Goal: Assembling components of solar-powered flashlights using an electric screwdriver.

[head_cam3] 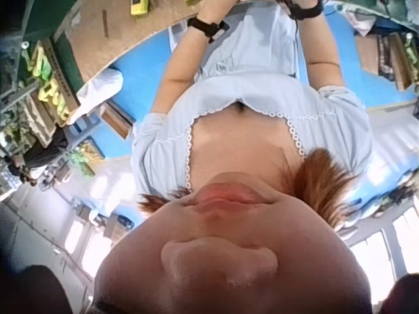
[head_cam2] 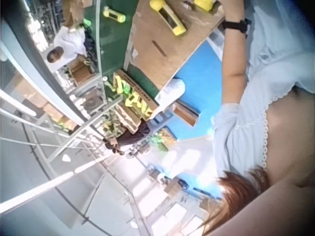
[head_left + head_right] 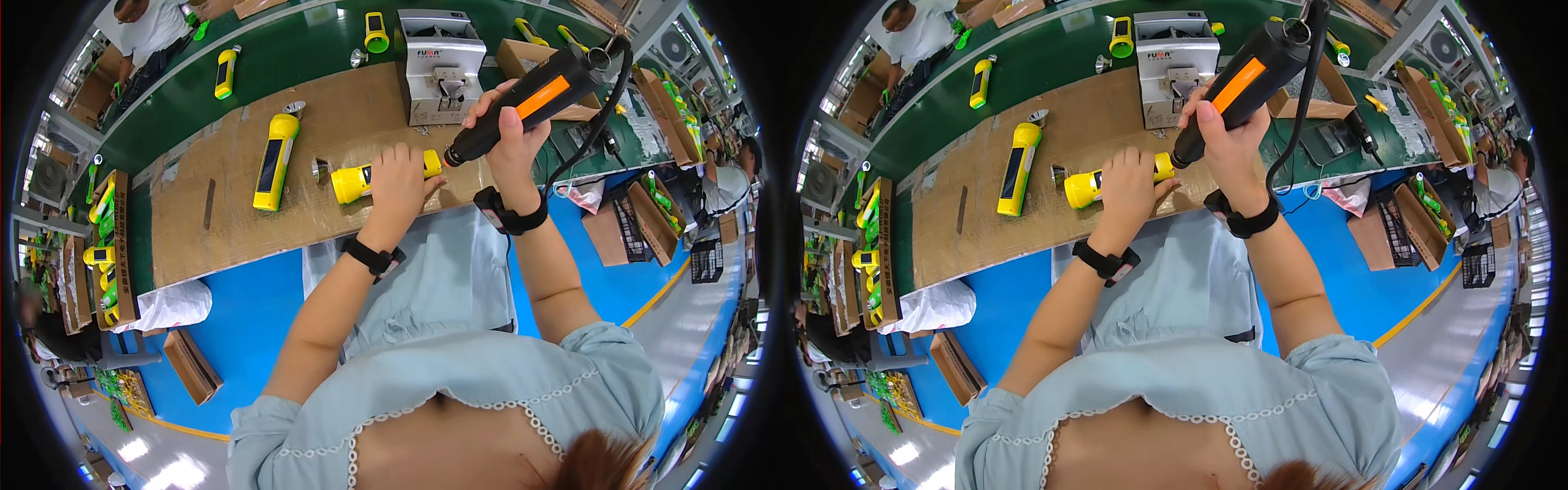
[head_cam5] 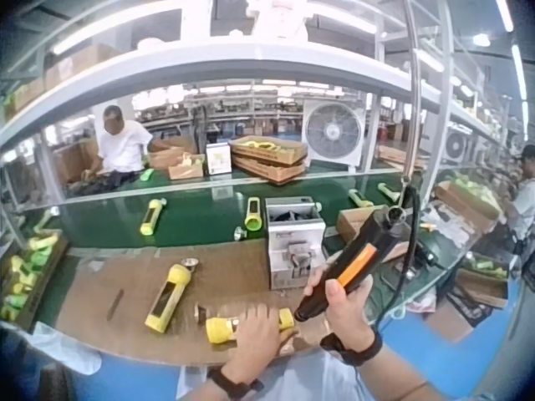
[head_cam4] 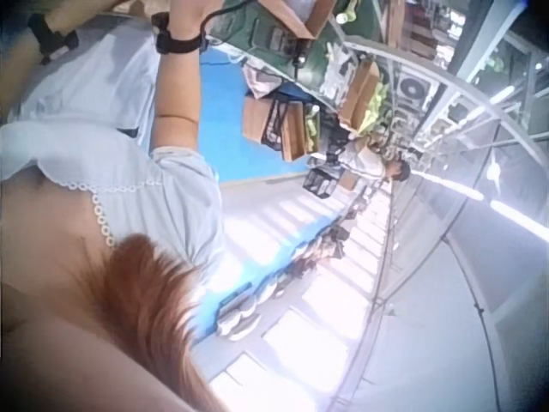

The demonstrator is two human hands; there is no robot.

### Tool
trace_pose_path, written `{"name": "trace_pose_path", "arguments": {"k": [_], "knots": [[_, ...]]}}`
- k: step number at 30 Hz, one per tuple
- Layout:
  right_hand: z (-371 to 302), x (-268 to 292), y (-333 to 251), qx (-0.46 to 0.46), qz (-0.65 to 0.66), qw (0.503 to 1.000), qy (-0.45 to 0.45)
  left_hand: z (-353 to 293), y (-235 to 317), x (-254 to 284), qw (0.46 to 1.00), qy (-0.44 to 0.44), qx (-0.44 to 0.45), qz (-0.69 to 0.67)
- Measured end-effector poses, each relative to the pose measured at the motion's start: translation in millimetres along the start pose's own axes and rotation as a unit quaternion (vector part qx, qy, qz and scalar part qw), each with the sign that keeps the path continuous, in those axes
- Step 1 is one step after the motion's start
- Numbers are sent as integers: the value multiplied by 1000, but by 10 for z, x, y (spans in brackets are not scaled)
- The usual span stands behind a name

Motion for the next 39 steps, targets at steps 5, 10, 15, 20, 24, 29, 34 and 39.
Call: {"name": "trace_pose_path", "arguments": {"k": [5, 10, 15, 20, 24, 29, 34, 39], "knots": [[-46, -28, 80, -11, -10, 1000, -6, -23, 12, -9, 1000, 5, 4, 0], [-109, -107, 193, -38, -24, 999, -17, -28, -17, -11, 1000, 6, 9, -8], [-127, -113, 292, -46, -39, 998, -21, -4, -20, -21, 1000, 6, 9, -7], [-67, -121, 302, -64, -43, 997, -20, 50, -27, -9, 1000, 24, -2, 8], [261, 45, -57, 40, 4, 998, 51, -16, 14, -90, 998, -51, 9, 24], [868, 119, -108, 123, -22, 990, 72, -33, 29, 1, 999, -28, 14, 19], [1055, 81, 157, 101, -98, 989, 43, -20, 43, 59, 1000, -4, 14, 2], [1048, -30, 241, 55, -165, 985, -5, -39, 35, 42, 1000, -3, 17, 7]]}}
Point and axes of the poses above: each hand's wrist, its own z-axis towards the middle knuckle, its own x-axis out of the back of the hand, y = z × x, the point moved 9 cm from there along z, towards the middle knuckle, and after that the axes turned 5 degrees about z, right-handed, at the moved point
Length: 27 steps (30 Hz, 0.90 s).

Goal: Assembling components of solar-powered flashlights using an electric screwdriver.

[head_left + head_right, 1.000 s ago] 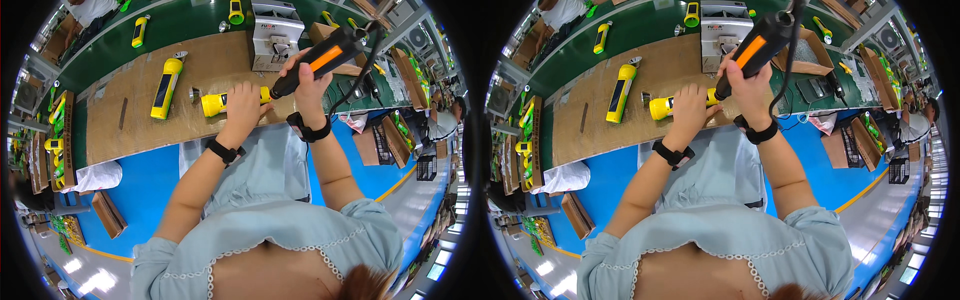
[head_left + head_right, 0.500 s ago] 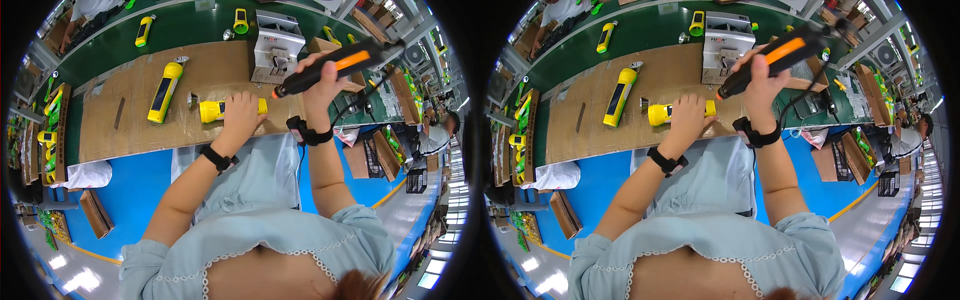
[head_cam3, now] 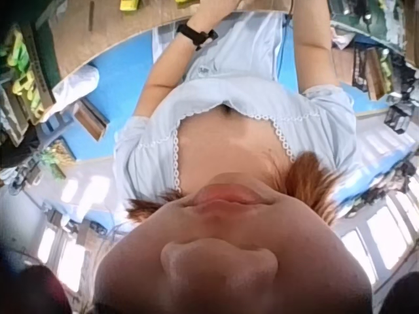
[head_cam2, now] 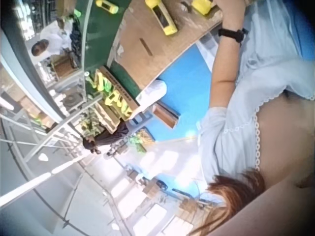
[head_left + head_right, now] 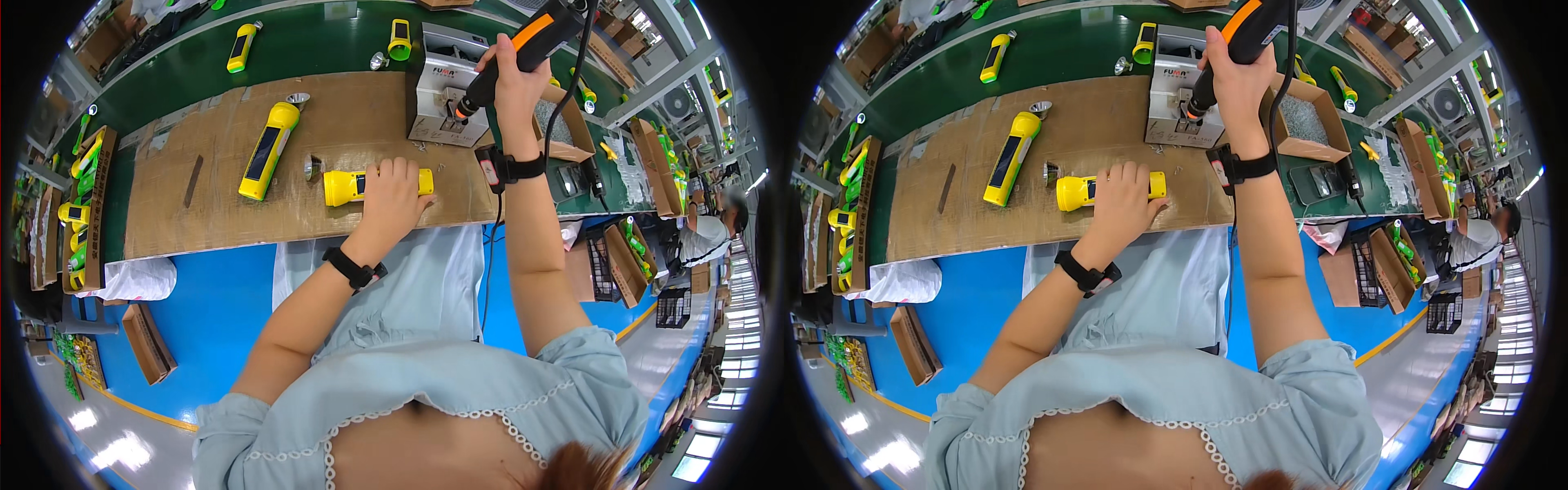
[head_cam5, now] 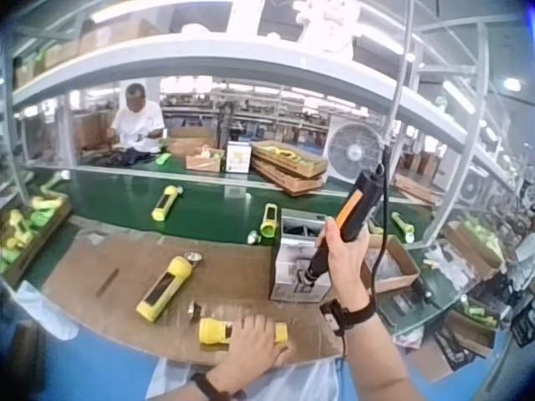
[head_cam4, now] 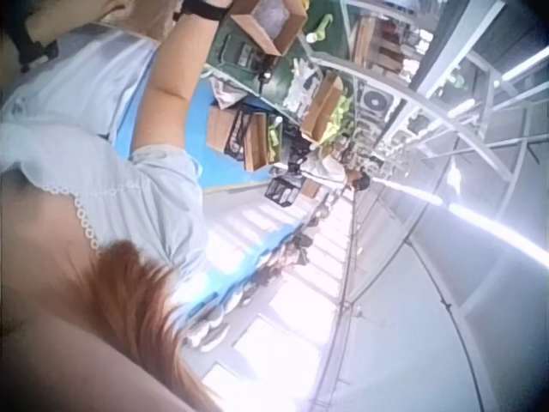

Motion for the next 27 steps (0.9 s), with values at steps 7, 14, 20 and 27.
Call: {"name": "trace_pose_path", "arguments": {"k": [7, 14, 20, 27], "knots": [[-525, -52, -125, -97, 157, 983, -14, -29, 3, -11, 1000, -3, 0, 14], [-677, -114, -123, -78, 147, 985, -39, -26, 4, 5, 1000, 4, -4, 11], [-794, -178, 81, -111, 120, 986, -47, -15, -12, -6, 1000, -6, -2, 6], [-812, -336, 206, -140, 132, 977, -95, 37, -33, -34, 1000, 2, -10, -9]]}}
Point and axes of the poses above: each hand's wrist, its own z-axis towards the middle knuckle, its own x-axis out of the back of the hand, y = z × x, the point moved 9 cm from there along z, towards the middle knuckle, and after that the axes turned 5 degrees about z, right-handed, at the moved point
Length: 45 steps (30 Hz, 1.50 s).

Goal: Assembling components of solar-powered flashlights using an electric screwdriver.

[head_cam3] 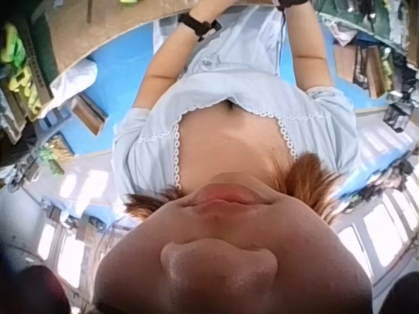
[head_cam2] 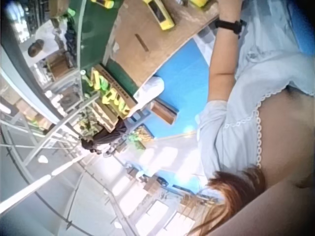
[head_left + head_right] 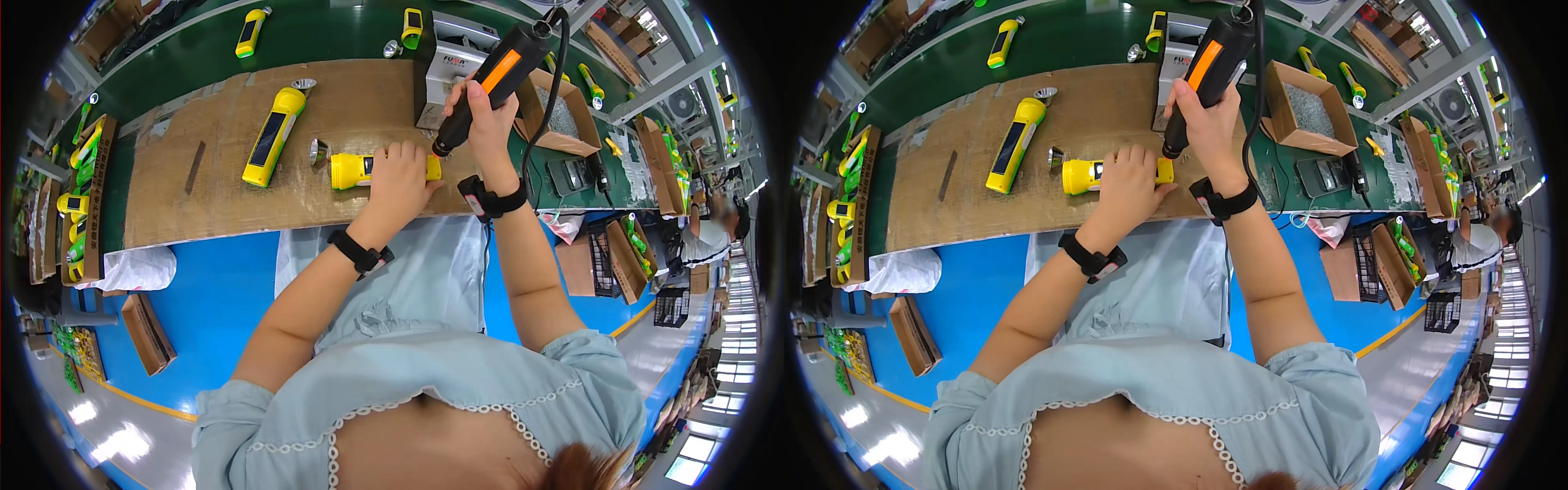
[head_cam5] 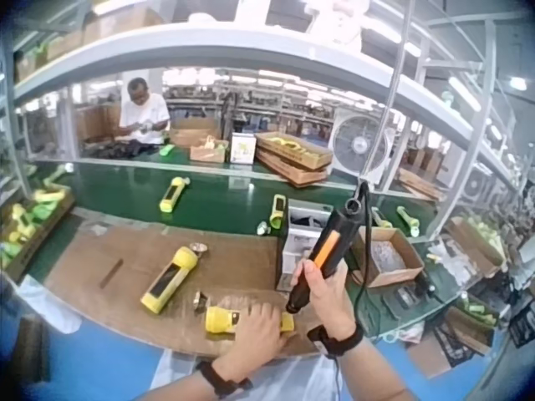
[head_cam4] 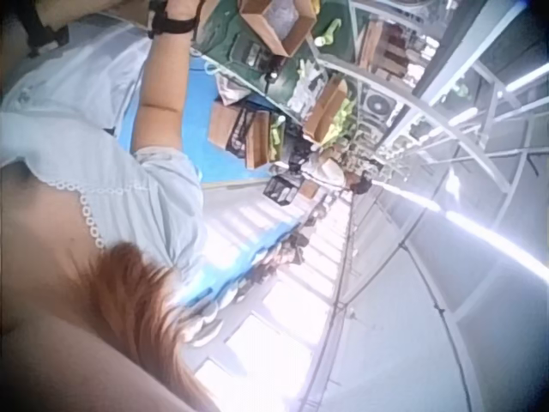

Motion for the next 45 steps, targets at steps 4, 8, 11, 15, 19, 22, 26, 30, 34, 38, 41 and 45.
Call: {"name": "trace_pose_path", "arguments": {"k": [4, 8, 11, 15, 19, 22, 26, 30, 34, 38, 41, 45], "knots": [[12, -24, 34, -7, 45, 999, 10, 12, -8, -17, 1000, -6, 5, 10], [-17, -18, 53, -12, -1, 999, -31, -1, -26, -15, 1000, -22, 15, 3], [-16, 145, -104, 19, 1, 998, 58, 1, -25, -4, 999, -28, 16, -3], [252, 483, -623, 167, -7, 974, 152, 8, -26, -44, 996, -82, 25, -16], [519, 484, -729, 191, -69, 967, 154, -11, -172, 252, 984, 49, 12, -173], [615, 586, -531, 154, -39, 975, 153, -52, -358, 555, 988, 49, 10, -149], [707, 497, -425, 107, -65, 986, 114, -232, -711, 524, 998, -35, 5, -51], [693, 315, -376, 64, -39, 995, 63, -316, -848, 454, 997, -30, -11, -64], [290, 17, -324, 7, 74, 997, 36, -271, -814, 451, 995, -15, 18, -98], [-62, -463, -388, 37, 154, 987, -13, -243, -739, 398, 993, -10, 46, -110], [-153, -630, -330, 23, 156, 987, -25, -253, -757, 388, 994, 4, 44, -99], [-193, -702, -277, 25, 158, 987, -21, -273, -769, 363, 994, 6, 51, -101]]}}
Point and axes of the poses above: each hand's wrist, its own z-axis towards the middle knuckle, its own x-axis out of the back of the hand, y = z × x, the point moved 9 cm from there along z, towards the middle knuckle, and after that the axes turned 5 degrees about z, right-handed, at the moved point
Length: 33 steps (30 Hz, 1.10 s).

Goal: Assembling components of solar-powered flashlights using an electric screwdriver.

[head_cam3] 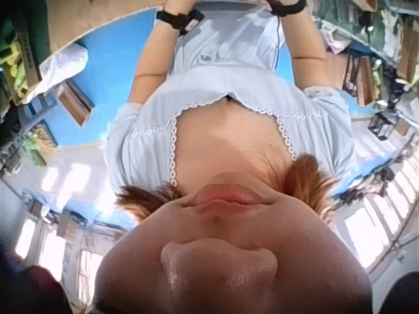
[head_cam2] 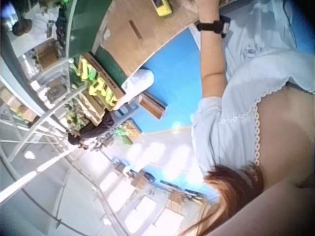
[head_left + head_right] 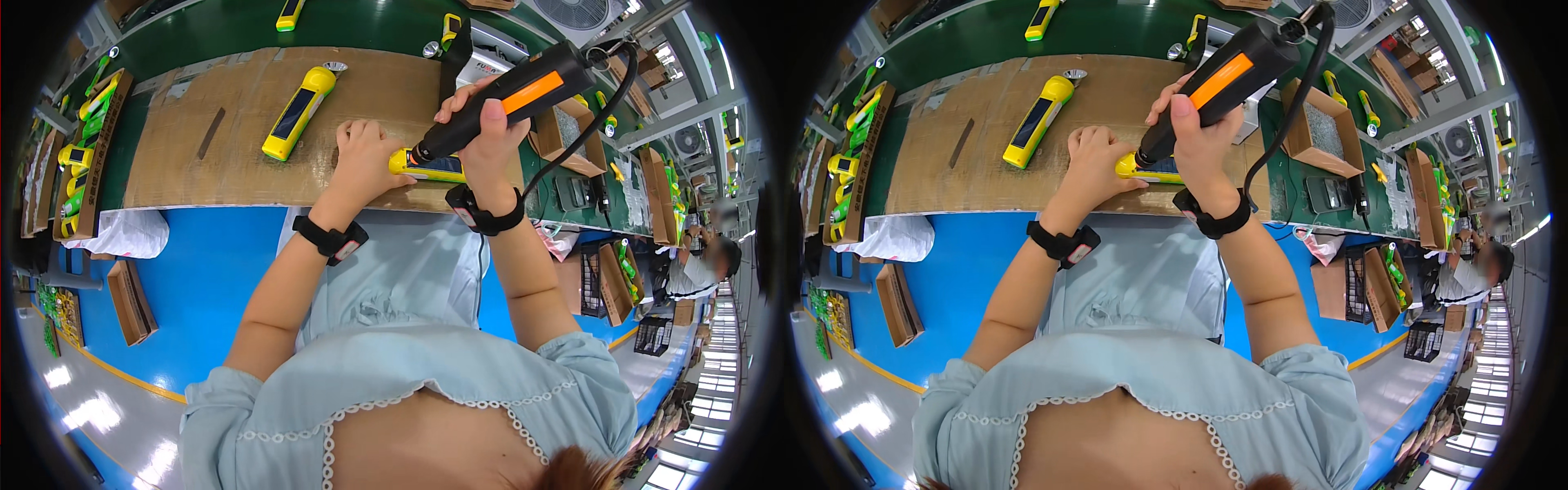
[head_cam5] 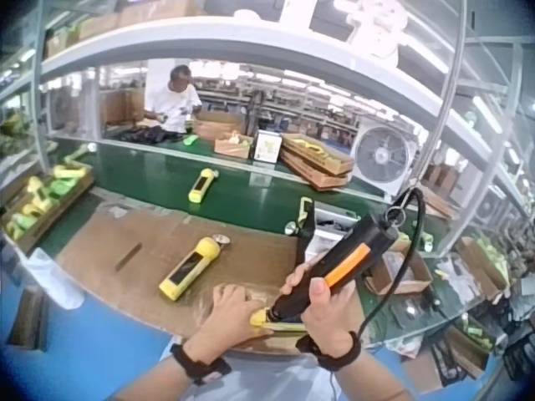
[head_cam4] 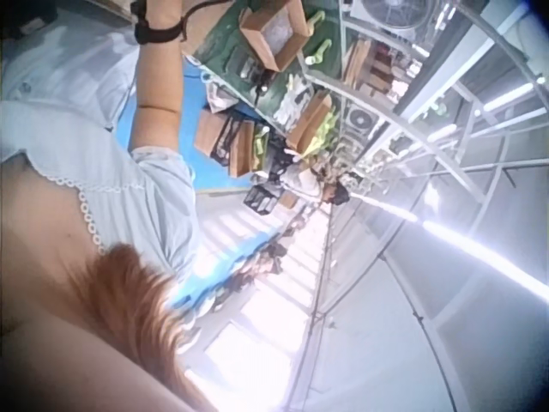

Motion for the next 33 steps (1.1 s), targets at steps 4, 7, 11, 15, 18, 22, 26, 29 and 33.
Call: {"name": "trace_pose_path", "arguments": {"k": [4, 7, 11, 15, 18, 22, 26, 29, 33], "knots": [[-33, 7, 86, -27, -48, 999, 2, -16, -16, 4, 1000, 5, 5, -18], [-76, 13, 158, -29, -31, 999, 2, 0, -13, 14, 1000, 10, 5, -25], [-100, -6, 168, -41, 10, 999, 5, -6, -50, -12, 999, 11, 13, -32], [-23, 50, 172, -70, 66, 995, -27, -25, -77, -52, 1000, 18, 9, -22], [5, 106, 186, -76, 64, 995, -24, -32, -43, 35, 996, 77, -7, -55], [-7, 161, 84, -67, 60, 996, 1, -146, 26, 87, 985, 110, -39, -129], [46, 175, -59, -31, 64, 997, 10, -96, 65, 229, 987, 110, -17, -114], [153, 376, -466, 36, 34, 998, 46, 301, 176, 307, 992, 88, -34, -83], [300, 721, -891, 98, -76, 988, 96, 1186, 464, 420, 985, 135, -84, -69]]}}
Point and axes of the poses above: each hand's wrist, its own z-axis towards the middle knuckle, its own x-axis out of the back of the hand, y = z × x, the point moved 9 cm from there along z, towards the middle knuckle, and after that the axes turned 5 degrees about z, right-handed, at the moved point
